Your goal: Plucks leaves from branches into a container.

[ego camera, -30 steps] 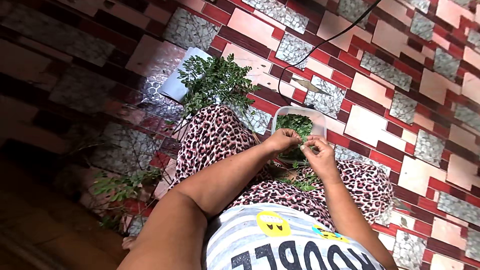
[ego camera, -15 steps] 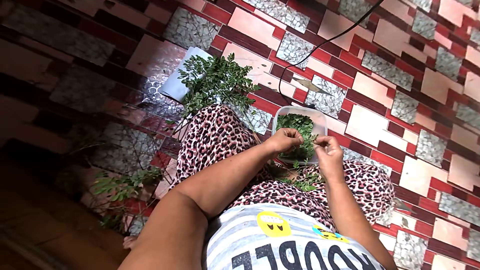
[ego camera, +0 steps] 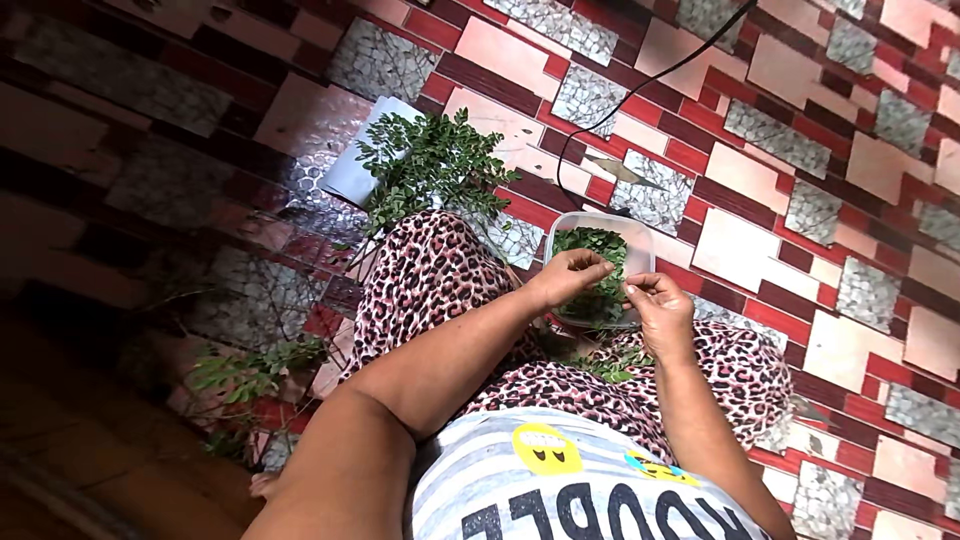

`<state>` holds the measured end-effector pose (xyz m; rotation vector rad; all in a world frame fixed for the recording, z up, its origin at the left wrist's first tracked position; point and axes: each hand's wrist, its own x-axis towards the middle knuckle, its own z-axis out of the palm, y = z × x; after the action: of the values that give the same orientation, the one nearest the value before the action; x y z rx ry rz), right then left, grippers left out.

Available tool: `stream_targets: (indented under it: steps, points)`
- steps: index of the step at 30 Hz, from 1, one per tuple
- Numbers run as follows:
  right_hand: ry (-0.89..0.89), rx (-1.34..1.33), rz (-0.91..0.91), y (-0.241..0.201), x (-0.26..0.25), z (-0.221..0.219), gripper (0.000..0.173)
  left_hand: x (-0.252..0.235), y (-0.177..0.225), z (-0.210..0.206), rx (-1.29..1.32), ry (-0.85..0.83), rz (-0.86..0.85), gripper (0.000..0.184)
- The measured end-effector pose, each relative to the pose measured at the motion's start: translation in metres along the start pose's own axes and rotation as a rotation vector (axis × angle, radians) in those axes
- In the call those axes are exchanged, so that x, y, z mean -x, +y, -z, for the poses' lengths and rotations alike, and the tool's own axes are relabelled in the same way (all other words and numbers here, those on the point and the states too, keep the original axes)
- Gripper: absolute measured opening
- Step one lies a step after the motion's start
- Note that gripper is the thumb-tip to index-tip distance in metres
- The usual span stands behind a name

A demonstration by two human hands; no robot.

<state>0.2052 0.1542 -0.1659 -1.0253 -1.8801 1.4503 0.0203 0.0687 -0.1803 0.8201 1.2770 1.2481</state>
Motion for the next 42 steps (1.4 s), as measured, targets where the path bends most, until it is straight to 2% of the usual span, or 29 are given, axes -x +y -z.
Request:
stream_targets:
  steps: [3, 6, 8, 13, 20, 24, 28, 30, 32, 34, 38, 42]
  points:
    - [-0.007, 0.038, 0.043, -0.002, 0.002, 0.0, 0.016, 0.003, 0.005, -0.001, -0.178, 0.025, -0.117, 0.033]
    - [-0.023, 0.094, 0.11, -0.005, 0.003, -0.002, 0.015, 0.005, 0.009, -0.01, -0.349, -0.043, -0.116, 0.035]
    - [-0.022, 0.121, 0.132, -0.009, 0.004, -0.003, 0.014, 0.004, 0.009, -0.013, -0.426, -0.077, -0.13, 0.028]
    - [-0.023, 0.149, 0.174, -0.011, 0.005, -0.002, 0.014, 0.006, 0.006, -0.013, -0.298, -0.081, -0.169, 0.022]
    - [-0.08, 0.154, 0.162, -0.016, 0.001, 0.005, 0.014, 0.003, 0.005, -0.008, -0.092, -0.074, -0.081, 0.022]
    - [-0.002, 0.108, 0.082, -0.013, -0.006, 0.022, 0.015, 0.001, 0.002, -0.004, 0.015, -0.099, -0.036, 0.022]
    - [0.046, 0.238, 0.097, -0.016, -0.006, 0.023, 0.014, 0.0, 0.001, -0.005, 0.005, -0.125, -0.016, 0.024]
    - [-0.048, 0.323, 0.17, -0.018, -0.008, 0.023, 0.024, -0.001, -0.002, -0.004, -0.053, -0.14, -0.037, 0.025]
    - [-0.222, 0.378, 0.229, -0.021, -0.015, 0.019, 0.032, 0.002, -0.005, -0.003, -0.105, -0.136, -0.051, 0.027]
    - [-0.364, 0.376, 0.201, -0.024, -0.02, 0.01, 0.028, 0.007, -0.002, -0.003, -0.143, -0.109, -0.021, 0.027]
    - [-0.388, 0.237, 0.165, -0.018, -0.033, -0.009, 0.011, 0.004, -0.011, 0.007, -0.113, -0.039, 0.009, 0.025]
    - [-0.421, 0.14, 0.097, -0.015, -0.047, -0.011, 0.01, 0.006, -0.009, 0.013, -0.045, 0.0, 0.02, 0.021]
